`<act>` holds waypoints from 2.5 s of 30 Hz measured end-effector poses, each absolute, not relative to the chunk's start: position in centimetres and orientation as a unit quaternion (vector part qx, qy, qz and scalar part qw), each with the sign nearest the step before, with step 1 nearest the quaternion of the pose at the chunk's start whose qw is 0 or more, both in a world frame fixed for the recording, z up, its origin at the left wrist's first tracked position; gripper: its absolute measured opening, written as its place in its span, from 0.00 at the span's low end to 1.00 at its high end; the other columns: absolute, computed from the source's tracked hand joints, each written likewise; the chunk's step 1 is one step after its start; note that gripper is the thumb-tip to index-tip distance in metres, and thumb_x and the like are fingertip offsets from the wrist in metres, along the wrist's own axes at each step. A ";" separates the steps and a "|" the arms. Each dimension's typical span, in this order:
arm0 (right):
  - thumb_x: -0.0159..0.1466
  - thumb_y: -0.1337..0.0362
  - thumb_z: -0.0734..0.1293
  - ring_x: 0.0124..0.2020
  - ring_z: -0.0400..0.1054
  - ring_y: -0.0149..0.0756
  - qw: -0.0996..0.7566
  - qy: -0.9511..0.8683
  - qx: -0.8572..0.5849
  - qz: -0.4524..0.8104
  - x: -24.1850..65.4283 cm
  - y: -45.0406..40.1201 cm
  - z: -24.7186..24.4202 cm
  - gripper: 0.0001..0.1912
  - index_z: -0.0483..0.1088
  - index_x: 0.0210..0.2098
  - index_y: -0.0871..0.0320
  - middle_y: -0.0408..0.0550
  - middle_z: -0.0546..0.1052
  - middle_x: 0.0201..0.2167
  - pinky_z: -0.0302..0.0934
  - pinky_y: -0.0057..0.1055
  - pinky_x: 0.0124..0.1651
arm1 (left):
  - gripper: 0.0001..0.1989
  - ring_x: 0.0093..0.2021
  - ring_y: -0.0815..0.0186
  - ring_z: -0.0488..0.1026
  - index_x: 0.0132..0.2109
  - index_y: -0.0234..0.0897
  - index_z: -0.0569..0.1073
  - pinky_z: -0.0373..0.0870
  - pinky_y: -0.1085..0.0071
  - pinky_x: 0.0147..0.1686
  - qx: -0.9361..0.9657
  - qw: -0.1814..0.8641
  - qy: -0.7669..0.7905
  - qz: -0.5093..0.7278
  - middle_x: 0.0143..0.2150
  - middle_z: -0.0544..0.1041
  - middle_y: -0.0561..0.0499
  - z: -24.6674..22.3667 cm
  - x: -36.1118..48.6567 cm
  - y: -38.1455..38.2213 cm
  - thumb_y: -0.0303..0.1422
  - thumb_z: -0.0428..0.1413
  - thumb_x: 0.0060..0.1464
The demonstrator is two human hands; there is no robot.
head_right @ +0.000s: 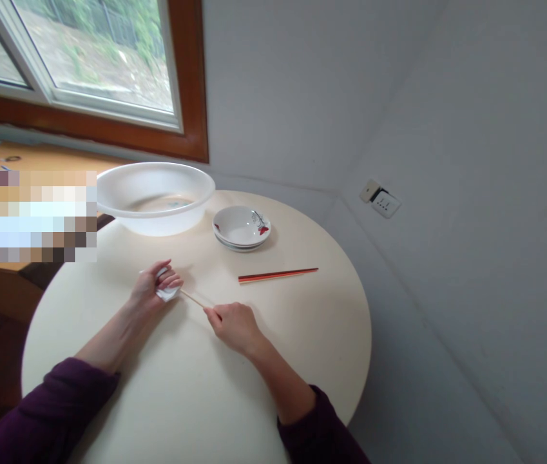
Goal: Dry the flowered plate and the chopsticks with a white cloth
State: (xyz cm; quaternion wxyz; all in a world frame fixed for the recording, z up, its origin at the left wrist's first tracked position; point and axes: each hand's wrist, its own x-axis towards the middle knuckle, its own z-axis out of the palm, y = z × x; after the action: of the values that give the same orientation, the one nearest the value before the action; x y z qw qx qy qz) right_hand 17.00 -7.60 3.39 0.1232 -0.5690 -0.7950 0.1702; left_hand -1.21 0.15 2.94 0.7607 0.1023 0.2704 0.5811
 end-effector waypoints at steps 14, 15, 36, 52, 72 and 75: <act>0.64 0.59 0.55 0.17 0.47 0.25 0.220 -0.777 -0.560 0.187 17.4 -7.3 2.2 0.22 0.55 0.15 0.59 0.38 0.58 0.13 0.38 0.27 0.24 | 0.21 0.09 0.78 0.45 0.18 0.39 0.46 0.50 0.78 0.11 0.062 0.761 0.273 0.585 0.12 0.43 0.62 2.7 -1.3 0.5 0.22 0.46 0.54; 0.63 0.59 0.55 0.17 0.46 0.25 0.245 -0.774 -0.556 0.179 17.4 -7.3 2.1 0.22 0.53 0.15 0.58 0.38 0.57 0.13 0.38 0.27 0.24 | 0.21 0.09 0.78 0.45 0.18 0.39 0.46 0.51 0.78 0.11 0.056 0.763 0.270 0.584 0.12 0.42 0.62 2.7 -1.4 0.5 0.23 0.45 0.55; 0.63 0.68 0.58 0.16 0.43 0.24 0.515 -0.738 -0.431 0.061 17.6 -7.2 1.7 0.21 0.40 0.19 0.55 0.35 0.46 0.15 0.42 0.27 0.22 | 0.20 0.10 0.78 0.46 0.18 0.39 0.47 0.53 0.79 0.13 0.051 0.776 0.256 0.574 0.12 0.44 0.62 2.6 -1.4 0.5 0.23 0.45 0.54; 0.63 0.65 0.58 0.15 0.42 0.22 0.588 -0.653 -0.469 0.083 18.2 -7.0 2.1 0.21 0.42 0.18 0.55 0.35 0.46 0.14 0.41 0.25 0.19 | 0.13 0.26 0.65 0.73 0.27 0.30 0.72 0.71 0.70 0.29 0.241 0.751 0.301 0.536 0.25 0.74 0.47 3.3 -0.3 -0.4 0.33 0.50 0.53; 0.63 0.56 0.59 0.17 0.50 0.25 0.616 -0.569 -0.506 0.200 18.7 -6.5 2.2 0.22 0.53 0.16 0.56 0.36 0.56 0.14 0.48 0.25 0.21 | 0.17 0.35 0.59 0.75 0.42 0.29 0.75 0.70 0.64 0.37 0.269 0.827 0.314 0.381 0.38 0.78 0.41 2.4 0.7 -1.3 0.38 0.47 0.58; 0.64 0.57 0.58 0.19 0.51 0.25 0.595 -0.602 -0.498 0.190 18.7 -6.3 1.7 0.21 0.54 0.17 0.56 0.37 0.57 0.16 0.50 0.25 0.23 | 0.17 0.36 0.59 0.75 0.43 0.28 0.74 0.70 0.63 0.39 0.265 0.825 0.312 0.388 0.38 0.78 0.40 2.2 0.7 -1.1 0.37 0.47 0.58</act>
State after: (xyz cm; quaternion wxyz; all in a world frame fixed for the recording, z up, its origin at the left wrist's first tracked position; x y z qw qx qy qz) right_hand 18.68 -6.35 1.73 0.5952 -0.4978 -0.6016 0.1898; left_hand 0.66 -1.13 2.17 0.8255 0.2655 0.3120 0.3882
